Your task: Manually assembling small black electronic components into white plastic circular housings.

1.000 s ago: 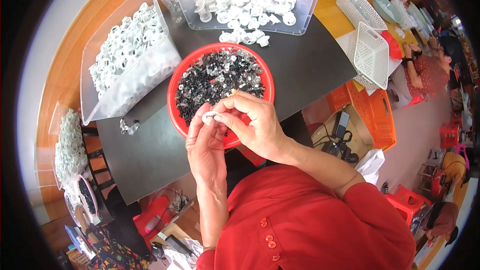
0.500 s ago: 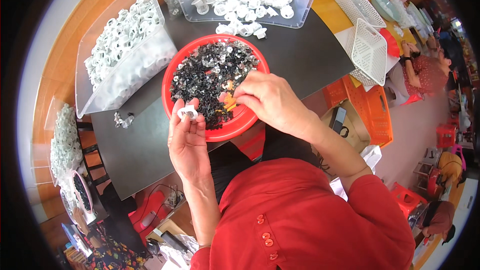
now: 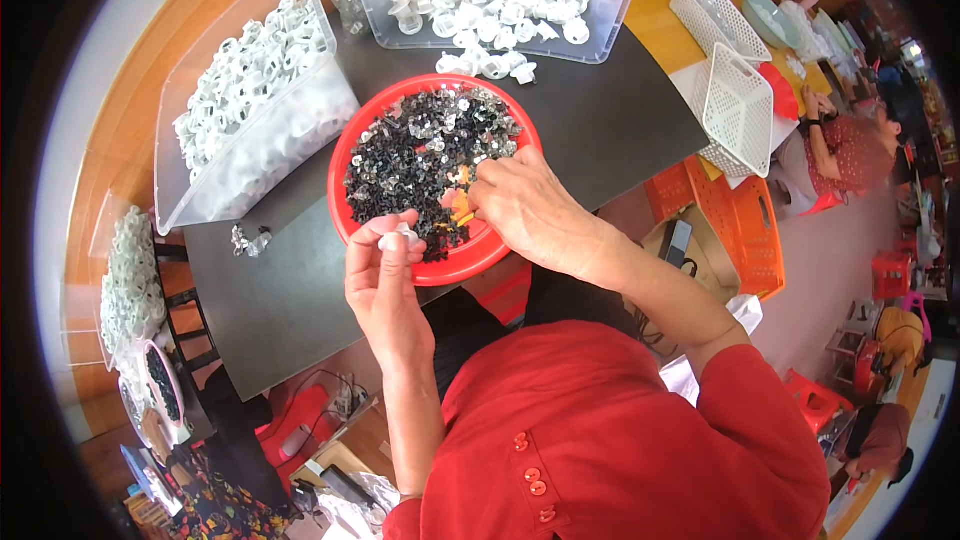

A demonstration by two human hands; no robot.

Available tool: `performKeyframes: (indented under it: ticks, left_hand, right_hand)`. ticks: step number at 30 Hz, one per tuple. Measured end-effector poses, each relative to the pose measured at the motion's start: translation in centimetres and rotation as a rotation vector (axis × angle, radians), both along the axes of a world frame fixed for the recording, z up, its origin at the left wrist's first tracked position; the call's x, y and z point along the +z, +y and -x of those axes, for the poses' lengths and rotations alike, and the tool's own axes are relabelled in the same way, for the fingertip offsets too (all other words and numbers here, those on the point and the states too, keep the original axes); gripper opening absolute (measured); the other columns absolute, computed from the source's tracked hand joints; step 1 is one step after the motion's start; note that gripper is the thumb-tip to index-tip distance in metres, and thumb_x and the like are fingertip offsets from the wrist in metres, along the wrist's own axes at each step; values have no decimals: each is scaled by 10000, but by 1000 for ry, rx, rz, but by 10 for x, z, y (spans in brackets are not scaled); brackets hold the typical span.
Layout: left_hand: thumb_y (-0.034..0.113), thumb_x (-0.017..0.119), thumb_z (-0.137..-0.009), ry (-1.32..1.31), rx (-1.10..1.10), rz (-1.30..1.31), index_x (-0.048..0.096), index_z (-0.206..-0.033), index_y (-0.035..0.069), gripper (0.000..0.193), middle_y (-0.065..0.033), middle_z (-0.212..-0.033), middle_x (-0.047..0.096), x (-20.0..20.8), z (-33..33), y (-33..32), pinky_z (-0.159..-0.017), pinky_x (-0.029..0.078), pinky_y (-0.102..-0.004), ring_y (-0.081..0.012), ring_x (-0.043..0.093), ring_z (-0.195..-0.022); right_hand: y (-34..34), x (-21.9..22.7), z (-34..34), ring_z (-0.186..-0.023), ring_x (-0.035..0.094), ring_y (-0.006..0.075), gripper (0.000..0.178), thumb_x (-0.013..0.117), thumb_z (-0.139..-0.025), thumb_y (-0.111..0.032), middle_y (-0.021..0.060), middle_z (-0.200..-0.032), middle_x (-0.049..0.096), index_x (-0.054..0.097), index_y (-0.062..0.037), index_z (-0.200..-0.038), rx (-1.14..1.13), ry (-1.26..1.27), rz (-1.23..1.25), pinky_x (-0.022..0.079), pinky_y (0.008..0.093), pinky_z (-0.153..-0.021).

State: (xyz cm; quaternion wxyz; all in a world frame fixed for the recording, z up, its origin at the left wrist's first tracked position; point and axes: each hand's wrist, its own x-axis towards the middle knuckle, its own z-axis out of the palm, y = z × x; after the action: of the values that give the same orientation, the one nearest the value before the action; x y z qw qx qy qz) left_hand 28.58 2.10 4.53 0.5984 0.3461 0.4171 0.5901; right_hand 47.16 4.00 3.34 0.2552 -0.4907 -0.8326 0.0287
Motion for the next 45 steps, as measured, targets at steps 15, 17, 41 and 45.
performKeyframes:
  ticks: [15, 17, 41, 45]
  left_hand:
    - [55, 568, -939, 711, -16, -221, 596, -924, -8, 71, -30, -826, 559, 1, -19, 0, -675, 437, -252, -100, 519, -718]
    - [74, 551, -956, 558, -63, -151, 589, -926, 4, 84, -7, -810, 544, -2, -14, 0, -664, 417, -231, -75, 491, -714]
    - [161, 520, -988, -164, -250, 151, 522, -1314, -3, 365, -103, -1196, 621, 7, -7, -2, -937, 513, -336, -179, 617, -1073]
    - [184, 555, -973, -176, -254, 152, 527, -1305, -7, 384, -93, -1177, 631, 4, -6, -2, -936, 509, -336, -174, 618, -1059]
  right_hand:
    - [-7, 27, 13, -770, 562, 292, 65, 624, -872, -131, 72, -870, 602, 634, -67, -871, 3, 570, 202, 394, 393, -744]
    - [-7, 28, 13, -761, 563, 268, 58, 618, -876, -130, 55, -863, 601, 633, -74, -872, 71, 574, 127, 394, 378, -735]
    - [-10, 33, 19, -745, 545, 222, 146, 680, -796, -53, 41, -819, 548, 567, -66, -887, 81, 362, -154, 420, 349, -727]
    - [-11, 35, 17, -747, 545, 220, 149, 680, -797, -57, 40, -819, 549, 563, -67, -889, 101, 372, -150, 421, 347, -732]
